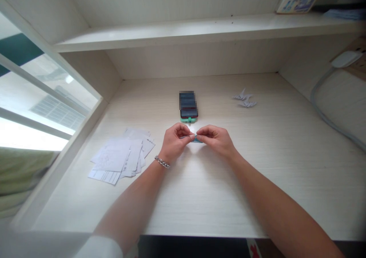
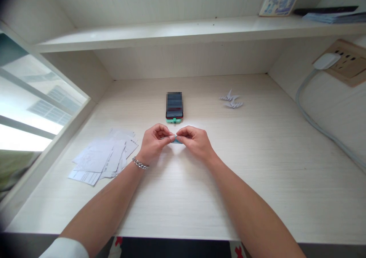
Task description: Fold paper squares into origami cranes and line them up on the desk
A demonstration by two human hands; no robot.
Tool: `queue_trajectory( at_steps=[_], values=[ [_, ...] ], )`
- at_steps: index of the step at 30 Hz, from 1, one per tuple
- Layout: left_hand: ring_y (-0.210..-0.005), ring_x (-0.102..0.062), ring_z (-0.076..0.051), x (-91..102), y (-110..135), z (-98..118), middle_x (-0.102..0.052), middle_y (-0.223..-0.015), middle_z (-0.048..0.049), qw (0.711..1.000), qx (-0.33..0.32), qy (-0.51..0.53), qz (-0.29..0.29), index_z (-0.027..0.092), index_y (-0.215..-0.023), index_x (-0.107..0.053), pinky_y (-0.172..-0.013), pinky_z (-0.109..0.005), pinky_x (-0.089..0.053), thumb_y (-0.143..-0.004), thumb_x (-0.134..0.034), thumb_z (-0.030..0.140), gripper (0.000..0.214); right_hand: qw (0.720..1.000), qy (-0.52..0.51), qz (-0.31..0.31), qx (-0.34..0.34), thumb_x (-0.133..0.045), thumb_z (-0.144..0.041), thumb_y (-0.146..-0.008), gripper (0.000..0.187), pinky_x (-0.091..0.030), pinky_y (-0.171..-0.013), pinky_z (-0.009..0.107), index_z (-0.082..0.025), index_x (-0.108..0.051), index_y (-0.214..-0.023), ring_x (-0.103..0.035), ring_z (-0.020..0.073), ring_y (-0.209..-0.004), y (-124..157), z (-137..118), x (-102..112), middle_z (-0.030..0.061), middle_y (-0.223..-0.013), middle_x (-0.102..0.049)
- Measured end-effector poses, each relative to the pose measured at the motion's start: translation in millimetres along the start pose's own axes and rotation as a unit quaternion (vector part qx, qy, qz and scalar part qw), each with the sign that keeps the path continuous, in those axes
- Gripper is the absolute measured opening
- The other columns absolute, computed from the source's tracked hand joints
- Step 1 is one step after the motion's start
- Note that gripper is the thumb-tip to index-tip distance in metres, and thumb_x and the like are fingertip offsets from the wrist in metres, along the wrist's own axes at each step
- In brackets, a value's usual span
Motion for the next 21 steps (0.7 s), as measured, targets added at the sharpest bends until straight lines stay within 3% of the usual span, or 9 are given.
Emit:
queue_trajectory(
  at_steps=[7, 12, 16, 21],
  values=[
    [-0.068, -0.064, -0.014, -1.7, -0.4, -3.5, -0.067, -0.072, -0.0038, 0.997, 0.035, 0.061, -0.022, 0.014, -0.087, -0.058, -0.066, -0.026, -0.051, -0.064, -0.075, 0.020, 0.029, 0.999, -0.045, -0.003, -0.001, -0.069, -0.026, -0.071, 0.011, -0.048, -0.064, 0.028, -0.018, -0.064, -0.076, -0.060, 0.0152, -0.068, -0.6, 0.7, -1.5, 0.0018, -0.073, -0.065],
    [-0.078, -0.065, -0.016, -0.6, -1.9, -4.4, -0.069, -0.082, -0.0080, 0.996, 0.032, 0.076, -0.038, 0.012, -0.092, -0.064, -0.072, -0.028, -0.051, -0.071, -0.069, 0.021, 0.023, 0.999, -0.039, 0.004, 0.002, -0.068, -0.024, -0.072, 0.008, -0.046, -0.063, 0.028, -0.018, -0.063, -0.074, -0.058, 0.0144, -0.066, -2.6, 2.0, 0.8, 0.0010, -0.071, -0.064],
    [-0.084, -0.064, -0.017, -1.4, -1.0, -5.7, -0.068, -0.090, -0.0094, 1.000, 0.009, 0.015, -0.022, 0.013, -0.091, -0.065, -0.075, -0.029, -0.051, -0.073, -0.067, 0.024, 0.021, 0.999, -0.029, 0.009, 0.012, -0.067, -0.022, -0.072, 0.006, -0.047, -0.065, 0.028, -0.018, -0.063, -0.073, -0.059, 0.0147, -0.068, -2.5, 1.4, 1.4, 0.0011, -0.072, -0.064],
    [-0.077, -0.063, -0.014, -3.4, 1.1, -5.4, -0.066, -0.084, -0.0065, 0.999, -0.013, -0.047, 0.003, 0.014, -0.084, -0.063, -0.073, -0.028, -0.052, -0.070, -0.069, 0.022, 0.017, 1.000, 0.012, 0.009, 0.023, -0.065, -0.021, -0.073, 0.006, -0.049, -0.070, 0.030, -0.018, -0.064, -0.078, -0.062, 0.0165, -0.073, 0.3, 3.6, -2.1, 0.0025, -0.077, -0.066]
  ],
)
Point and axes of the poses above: each hand's wrist, its own y-axis away from the middle knuckle, its own x-axis out of the back of the hand, z = x × y, the point moved 3 cm from there along -y, towards the middle knuckle
